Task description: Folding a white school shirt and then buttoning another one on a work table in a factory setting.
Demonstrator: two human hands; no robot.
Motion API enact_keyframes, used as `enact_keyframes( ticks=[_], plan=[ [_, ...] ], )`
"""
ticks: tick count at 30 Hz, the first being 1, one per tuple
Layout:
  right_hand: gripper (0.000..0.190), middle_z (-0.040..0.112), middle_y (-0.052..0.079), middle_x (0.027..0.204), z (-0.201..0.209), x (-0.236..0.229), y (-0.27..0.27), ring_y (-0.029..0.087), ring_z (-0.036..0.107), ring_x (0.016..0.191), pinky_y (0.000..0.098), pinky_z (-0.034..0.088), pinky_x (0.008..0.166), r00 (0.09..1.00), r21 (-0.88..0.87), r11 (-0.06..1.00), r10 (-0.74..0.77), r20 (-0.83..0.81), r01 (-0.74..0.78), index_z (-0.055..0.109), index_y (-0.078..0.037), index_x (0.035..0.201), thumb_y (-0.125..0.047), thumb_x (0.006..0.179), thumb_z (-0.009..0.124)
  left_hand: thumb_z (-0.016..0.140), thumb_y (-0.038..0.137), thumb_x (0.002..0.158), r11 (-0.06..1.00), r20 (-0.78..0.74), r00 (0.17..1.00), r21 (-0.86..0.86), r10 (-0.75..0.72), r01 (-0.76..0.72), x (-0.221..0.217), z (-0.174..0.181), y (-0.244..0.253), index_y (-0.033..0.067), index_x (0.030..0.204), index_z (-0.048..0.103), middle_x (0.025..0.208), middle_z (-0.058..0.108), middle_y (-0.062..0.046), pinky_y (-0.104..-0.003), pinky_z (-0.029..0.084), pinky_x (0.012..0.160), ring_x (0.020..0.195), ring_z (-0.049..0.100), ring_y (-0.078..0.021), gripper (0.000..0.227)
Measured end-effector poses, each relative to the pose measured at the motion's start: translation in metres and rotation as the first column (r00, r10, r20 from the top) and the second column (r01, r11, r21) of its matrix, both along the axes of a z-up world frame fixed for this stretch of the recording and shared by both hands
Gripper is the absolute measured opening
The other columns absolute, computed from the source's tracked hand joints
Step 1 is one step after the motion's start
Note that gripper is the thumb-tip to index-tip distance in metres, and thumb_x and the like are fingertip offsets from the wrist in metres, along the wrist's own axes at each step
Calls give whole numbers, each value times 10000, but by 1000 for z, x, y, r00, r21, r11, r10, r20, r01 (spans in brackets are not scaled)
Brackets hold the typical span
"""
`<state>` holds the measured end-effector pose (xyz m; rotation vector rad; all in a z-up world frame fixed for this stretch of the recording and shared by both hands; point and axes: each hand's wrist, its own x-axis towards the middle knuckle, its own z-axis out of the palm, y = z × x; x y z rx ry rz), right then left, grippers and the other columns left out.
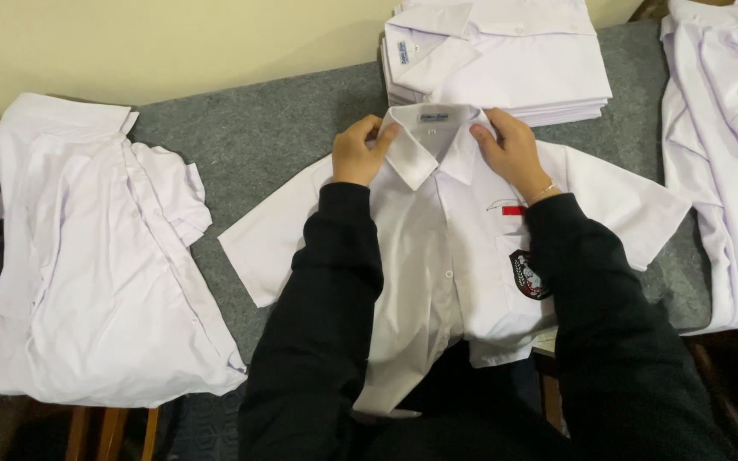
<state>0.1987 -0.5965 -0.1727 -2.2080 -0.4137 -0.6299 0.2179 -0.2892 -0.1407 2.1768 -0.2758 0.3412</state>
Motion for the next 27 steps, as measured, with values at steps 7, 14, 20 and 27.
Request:
enact_keyframes(
  ticks=[7,14,20,27],
  plan=[
    [375,533,18,766,77,36,26,202,487,643,343,320,494,886,-393,853,-156,437,344,530,-97,938,-405,1141,600,459,511,1061,916,667,742,255,64,-309,39,54,3,187,855,618,678,594,27,-383,351,534,555,538,-207,416],
    [437,528,-22,883,62,53,54,215,438,770,372,336,689,787,-556,577,-287,547,597,590,-189,902,-593,1033,691,450,531,1048,867,363,930,444,58,-227,72,12,16,145,1138,627,970,725,-20,-477,385,759,824,618,-299,433],
    [600,583,65,1127,85,-4,84,284,528,926,429,394,780,806,-403,702,-462,369,587,609,-187,1281,-329,804,945,787,353,913,859,289,926,378,245,-345,24,6,5,252,1404,457,1346,525,-33,-515,390,967,1185,549,-291,600],
    [286,661,181,781,55,-67,108,466,692,794,558,522,692,862,-287,958,-148,-484,4,573,-66,936,-288,895,748,710,332,919,899,-146,986,419,-76,131,-12,-56,-35,226,998,590,884,687,17,-412,544,755,887,711,-267,179]
  ],
)
